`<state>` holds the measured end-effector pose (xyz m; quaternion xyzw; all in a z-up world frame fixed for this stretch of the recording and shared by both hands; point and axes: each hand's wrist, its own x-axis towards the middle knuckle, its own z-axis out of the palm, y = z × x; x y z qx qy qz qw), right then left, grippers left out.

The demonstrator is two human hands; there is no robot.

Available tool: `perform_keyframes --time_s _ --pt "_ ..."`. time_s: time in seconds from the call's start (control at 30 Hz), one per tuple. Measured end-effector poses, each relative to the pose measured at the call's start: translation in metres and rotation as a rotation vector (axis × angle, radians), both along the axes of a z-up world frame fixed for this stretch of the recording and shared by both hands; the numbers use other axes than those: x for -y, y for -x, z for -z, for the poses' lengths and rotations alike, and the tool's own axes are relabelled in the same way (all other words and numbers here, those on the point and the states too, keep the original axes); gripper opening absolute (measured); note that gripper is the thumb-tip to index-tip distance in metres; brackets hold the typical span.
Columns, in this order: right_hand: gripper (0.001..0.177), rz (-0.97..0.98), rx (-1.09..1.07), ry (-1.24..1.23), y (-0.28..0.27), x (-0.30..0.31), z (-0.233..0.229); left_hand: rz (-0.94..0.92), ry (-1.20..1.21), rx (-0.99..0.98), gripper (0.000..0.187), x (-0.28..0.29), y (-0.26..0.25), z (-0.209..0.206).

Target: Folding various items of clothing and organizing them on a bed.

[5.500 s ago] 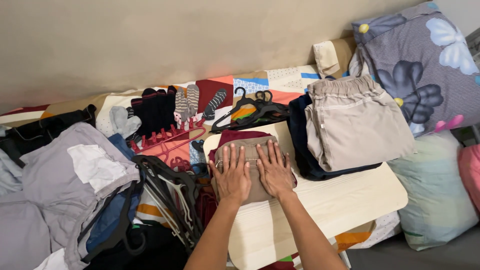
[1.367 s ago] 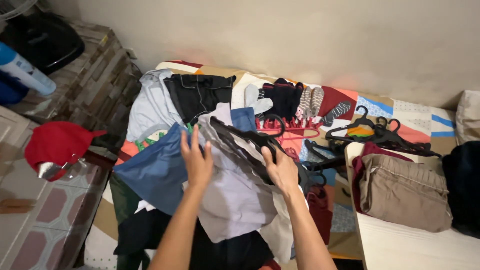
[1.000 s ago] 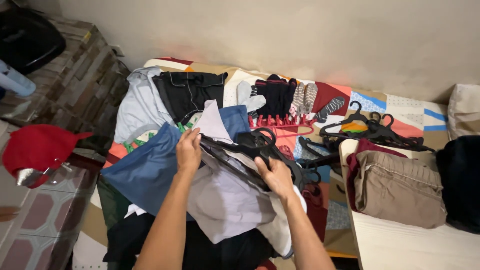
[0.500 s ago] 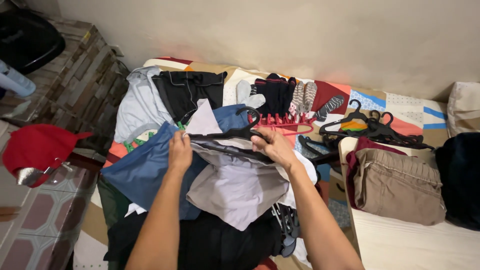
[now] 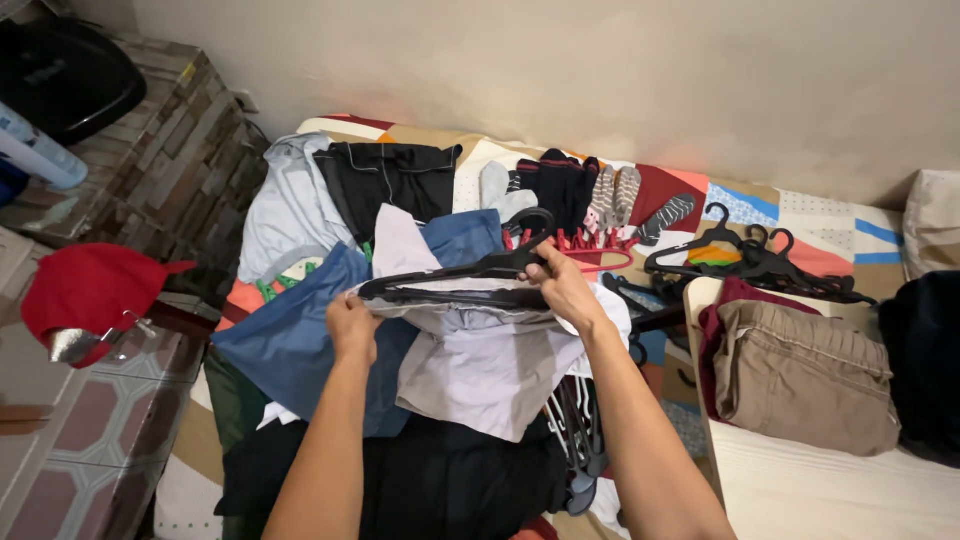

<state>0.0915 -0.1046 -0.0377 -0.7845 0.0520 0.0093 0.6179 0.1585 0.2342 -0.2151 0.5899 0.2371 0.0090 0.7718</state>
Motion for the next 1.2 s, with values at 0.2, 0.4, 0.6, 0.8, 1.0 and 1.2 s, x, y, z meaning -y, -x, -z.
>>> perform_keyframes --time_s 0.2,0.4,0.6,0.8,1.0,1.2 --pt "0.014 0.003 0.025 -0.114 0.0 0.025 0.027 0.118 0.509 -0.119 0.027 -0.003 0.001 -0.03" --pt "0.012 0.01 0.084 -0.174 0.011 0.018 0.001 0.037 0.484 -0.085 0.031 0.013 0.03 -0.084" --pt "0.023 0.311 0.231 -0.295 0.003 0.0 -0.032 -0.31 -0.162 -0.085 0.036 0.019 0.038 -0.187" --pt "0.026 0.422 0.326 -0.418 0.004 -0.023 -0.08 -0.287 -0.476 0.211 0.034 0.003 0.033 -0.223" --pt "0.026 0.354 0.375 -0.326 -0.015 -0.042 -0.033 -0.084 -1.419 0.448 0.07 0.038 0.056 -0.223" --pt "0.028 0.334 0.279 -0.332 -0.002 -0.056 -0.035 0.563 -1.357 1.002 0.052 0.08 0.093 -0.173"
